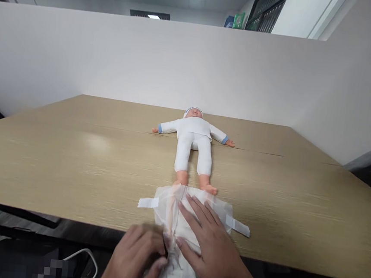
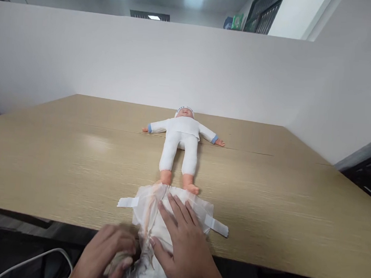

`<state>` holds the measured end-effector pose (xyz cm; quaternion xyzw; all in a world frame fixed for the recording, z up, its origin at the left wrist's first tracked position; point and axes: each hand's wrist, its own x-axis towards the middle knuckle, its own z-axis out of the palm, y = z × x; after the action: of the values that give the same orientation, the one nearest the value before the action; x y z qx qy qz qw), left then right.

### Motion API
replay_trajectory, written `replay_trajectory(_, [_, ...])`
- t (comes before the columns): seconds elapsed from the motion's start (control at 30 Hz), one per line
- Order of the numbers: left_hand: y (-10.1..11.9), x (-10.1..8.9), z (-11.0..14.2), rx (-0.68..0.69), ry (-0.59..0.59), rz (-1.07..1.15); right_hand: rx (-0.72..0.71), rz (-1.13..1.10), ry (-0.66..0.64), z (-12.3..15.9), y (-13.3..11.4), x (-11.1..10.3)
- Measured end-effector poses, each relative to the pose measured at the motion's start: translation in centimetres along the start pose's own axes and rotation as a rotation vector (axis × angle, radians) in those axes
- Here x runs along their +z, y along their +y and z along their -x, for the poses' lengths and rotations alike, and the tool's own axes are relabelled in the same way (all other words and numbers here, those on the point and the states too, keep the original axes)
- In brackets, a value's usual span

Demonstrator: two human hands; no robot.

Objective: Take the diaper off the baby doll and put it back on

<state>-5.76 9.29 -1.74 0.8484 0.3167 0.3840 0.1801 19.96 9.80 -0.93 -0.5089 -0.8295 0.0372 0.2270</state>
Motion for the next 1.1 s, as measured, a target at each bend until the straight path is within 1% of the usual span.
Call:
replay_trajectory(0.03, [-0.6,-1.2,-2.0,0.064,-0.02,-0.051,0.0,-0.007,-0.045,-0.2,0.2,0.0])
replay_trajectory(0.07, [-1.3,-2.1,-4.1,0.091,-0.031,-0.122,0.002,-0.019,-0.079,-0.4,0.4,0.1])
replay_trajectory(0.13, [-3.3,-3.2,-8.7,0.108,-0.066,-0.296,0.002,-0.045,-0.123,-0.5,0.7,-0.1])
replay_trajectory(0.17, [-4.4,-3.3,-11.0,0.125,-0.112,-0.381,0.004,-0.056,-0.139,-0.6,0.8,-0.2])
replay_trajectory(0.23, [-6.5,-2.7,-15.2,0.178,-0.241,-0.542,0.007,-0.07,-0.173,-0.8,1.0,-0.4])
replay_trajectory(0.33, [-8.7,-1.1,-19.8,0.357,-0.483,-0.68,0.017,-0.087,-0.21,-1.0,1.2,-0.6])
replay_trajectory(0.4, [-9.4,0.0,-21.8,0.5,-0.597,-0.698,0.021,-0.102,-0.22,-1.0,1.4,-0.7])
replay_trajectory(0.47, [-9.6,0.8,-23.1,0.616,-0.659,-0.68,0.026,-0.118,-0.238,-1.1,1.4,-0.8])
replay_trajectory(0.57, [-9.8,1.7,-24.0,0.725,-0.671,-0.61,0.028,-0.137,-0.281,-1.3,1.6,-0.9])
replay_trajectory(0.63, [-9.9,2.1,-24.3,0.754,-0.646,-0.547,0.024,-0.151,-0.304,-1.5,1.9,-1.0])
replay_trajectory(0.73, [-9.7,2.3,-24.8,0.715,-0.603,-0.422,-0.003,-0.173,-0.341,-2.0,2.6,-1.0])
replay_trajectory(0.8, [-9.2,1.7,-25.8,0.647,-0.579,-0.28,-0.02,-0.18,-0.366,-2.4,3.2,-0.9])
replay_trajectory(0.87, [-8.4,0.4,-27.3,0.557,-0.557,-0.099,-0.035,-0.178,-0.378,-3.1,3.9,-0.8])
replay_trajectory(0.97, [-6.9,-2.2,-30.1,0.359,-0.498,0.133,-0.058,-0.155,-0.341,-4.9,5.4,-0.1])
replay_trajectory(1.03, [-6.0,-3.8,-31.8,0.226,-0.439,0.222,-0.067,-0.125,-0.293,-6.8,6.8,0.6])
replay_trajectory(1.1, [-5.6,-5.0,-33.1,0.154,-0.381,0.273,-0.078,-0.093,-0.256,-9.3,8.6,1.4])
